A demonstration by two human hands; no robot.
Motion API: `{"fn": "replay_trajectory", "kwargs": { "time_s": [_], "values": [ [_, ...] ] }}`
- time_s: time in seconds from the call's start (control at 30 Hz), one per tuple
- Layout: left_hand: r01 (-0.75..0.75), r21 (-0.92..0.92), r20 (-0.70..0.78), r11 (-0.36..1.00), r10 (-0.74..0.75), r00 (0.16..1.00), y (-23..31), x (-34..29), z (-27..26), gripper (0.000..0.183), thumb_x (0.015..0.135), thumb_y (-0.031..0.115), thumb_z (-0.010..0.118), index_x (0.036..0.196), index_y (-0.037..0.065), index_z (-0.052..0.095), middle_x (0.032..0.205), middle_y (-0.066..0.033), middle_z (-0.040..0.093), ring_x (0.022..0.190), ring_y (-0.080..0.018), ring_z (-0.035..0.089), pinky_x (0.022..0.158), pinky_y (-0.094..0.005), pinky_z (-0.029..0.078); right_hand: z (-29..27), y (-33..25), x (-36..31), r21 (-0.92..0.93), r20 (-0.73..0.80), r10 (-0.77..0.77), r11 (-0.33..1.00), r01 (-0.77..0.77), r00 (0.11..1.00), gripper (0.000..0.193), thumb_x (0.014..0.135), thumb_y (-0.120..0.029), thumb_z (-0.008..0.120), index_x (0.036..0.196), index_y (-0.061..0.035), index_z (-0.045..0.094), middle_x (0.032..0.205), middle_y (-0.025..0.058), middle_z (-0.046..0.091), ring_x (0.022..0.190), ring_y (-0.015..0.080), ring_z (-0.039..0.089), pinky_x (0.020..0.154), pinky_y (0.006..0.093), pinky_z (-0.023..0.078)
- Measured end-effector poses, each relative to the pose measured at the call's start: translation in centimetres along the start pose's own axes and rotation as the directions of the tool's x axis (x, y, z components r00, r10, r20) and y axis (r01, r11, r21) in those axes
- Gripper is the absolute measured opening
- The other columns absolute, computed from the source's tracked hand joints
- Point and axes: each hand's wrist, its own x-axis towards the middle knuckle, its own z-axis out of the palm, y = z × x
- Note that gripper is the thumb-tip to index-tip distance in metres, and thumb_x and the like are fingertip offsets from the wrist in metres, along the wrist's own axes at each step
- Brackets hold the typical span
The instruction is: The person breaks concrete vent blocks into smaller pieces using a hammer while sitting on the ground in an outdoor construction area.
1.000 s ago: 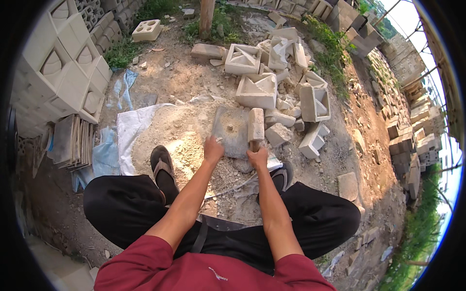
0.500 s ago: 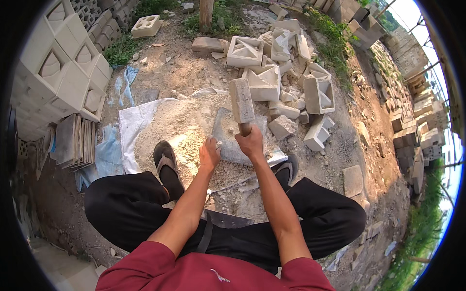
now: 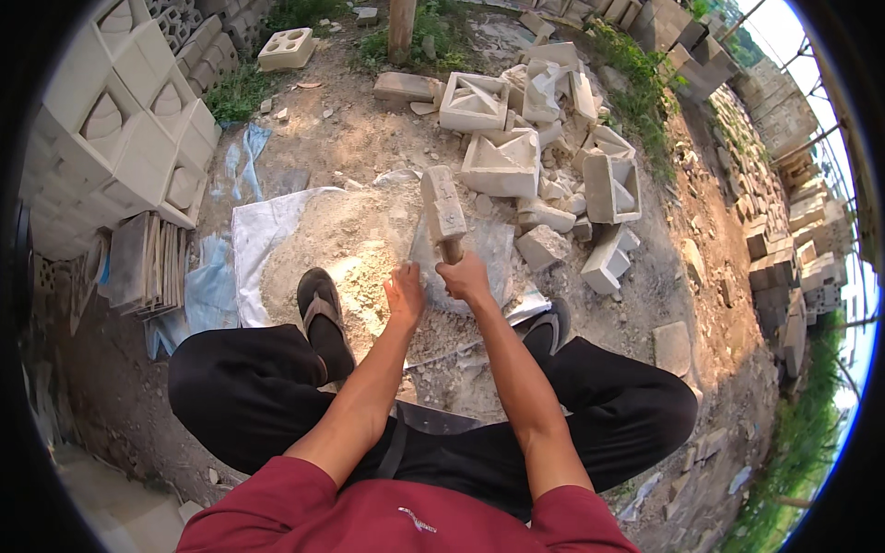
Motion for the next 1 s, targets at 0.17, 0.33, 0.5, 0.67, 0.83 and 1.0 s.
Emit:
{"fn": "replay_trajectory", "kwargs": {
  "time_s": [0.17, 0.33, 0.5, 0.67, 0.83, 1.0],
  "values": [
    [-0.014, -0.045, -0.003, 0.999, 0.014, 1.0, 1.5, -0.3, -1.0, 0.032, 0.074, 0.012, 0.069, 0.104, 0.011, 0.058, 0.109, -0.0082, 0.058, 0.108, -0.0286, 0.053, 0.086, -0.0491, 0.04, -0.6, -0.6, 0.1, 0.097, -0.278, -0.289, 0.94, 0.326, 0.916, 0.027, 0.073, -0.017, 0.072, 0.084, 0.0039, 0.058, 0.06, 0.0119, 0.062, 0.051, 0.0201, 0.062, 0.048, 0.0349, 0.051],
    [-0.016, -0.035, 0.094, 0.999, 0.019, 0.995, 1.8, 0.6, -1.4, 0.031, 0.075, 0.012, 0.068, 0.104, 0.011, 0.058, 0.108, -0.0085, 0.058, 0.11, -0.0286, 0.053, 0.087, -0.0503, 0.04, 0.4, 6.8, 0.6, -0.461, -0.159, -0.171, 0.884, 0.08, 0.972, 0.024, 0.073, -0.018, 0.07, 0.075, 0.0042, 0.062, 0.064, 0.0145, 0.065, 0.052, 0.0216, 0.065, 0.047, 0.0344, 0.05],
    [-0.012, -0.042, 0.092, 0.999, 0.016, 0.996, 1.3, 0.4, -1.3, 0.029, 0.077, 0.01, 0.066, 0.105, 0.011, 0.058, 0.109, -0.0093, 0.058, 0.111, -0.0296, 0.052, 0.088, -0.0515, 0.039, -1.7, 3.4, 0.2, -0.192, -0.038, 0.143, 0.97, -0.148, 0.989, 0.028, 0.071, -0.022, 0.071, 0.074, 0.0045, 0.063, 0.065, 0.0155, 0.065, 0.053, 0.0232, 0.067, 0.05, 0.035, 0.053],
    [-0.018, -0.091, 0.024, 0.996, 0.02, 0.999, 0.4, 0.0, -1.1, 0.027, 0.079, 0.009, 0.065, 0.105, 0.01, 0.058, 0.11, -0.0106, 0.058, 0.112, -0.0312, 0.052, 0.089, -0.0525, 0.039, -1.5, -1.6, -1.7, -0.071, -0.23, -0.107, 0.993, 0.093, 0.967, 0.026, 0.071, -0.022, 0.069, 0.075, 0.0033, 0.064, 0.065, 0.0177, 0.065, 0.061, 0.0295, 0.068, 0.057, 0.0395, 0.053],
    [0.011, -0.109, 0.091, 0.994, -0.001, 0.996, 1.1, 0.2, -1.4, 0.028, 0.08, 0.01, 0.062, 0.108, 0.013, 0.059, 0.112, -0.0072, 0.058, 0.113, -0.0279, 0.052, 0.095, -0.0532, 0.038, -0.3, 3.0, 0.0, -0.251, -0.235, -0.206, 0.957, 0.145, 0.95, 0.032, 0.068, -0.027, 0.073, 0.082, 0.0016, 0.066, 0.084, 0.0249, 0.068, 0.083, 0.0374, 0.068, 0.071, 0.0422, 0.053],
    [0.003, -0.089, 0.128, 0.996, 0.008, 0.992, 1.6, 0.7, -1.7, 0.029, 0.077, 0.009, 0.064, 0.106, 0.013, 0.059, 0.108, -0.0072, 0.058, 0.109, -0.0284, 0.053, 0.091, -0.0509, 0.039, -0.2, 6.7, -0.3, -0.35, -0.166, -0.086, 0.936, 0.023, 0.982, 0.037, 0.069, -0.029, 0.071, 0.083, 0.0049, 0.067, 0.076, 0.0231, 0.068, 0.072, 0.0341, 0.069, 0.065, 0.0403, 0.055]
  ]
}}
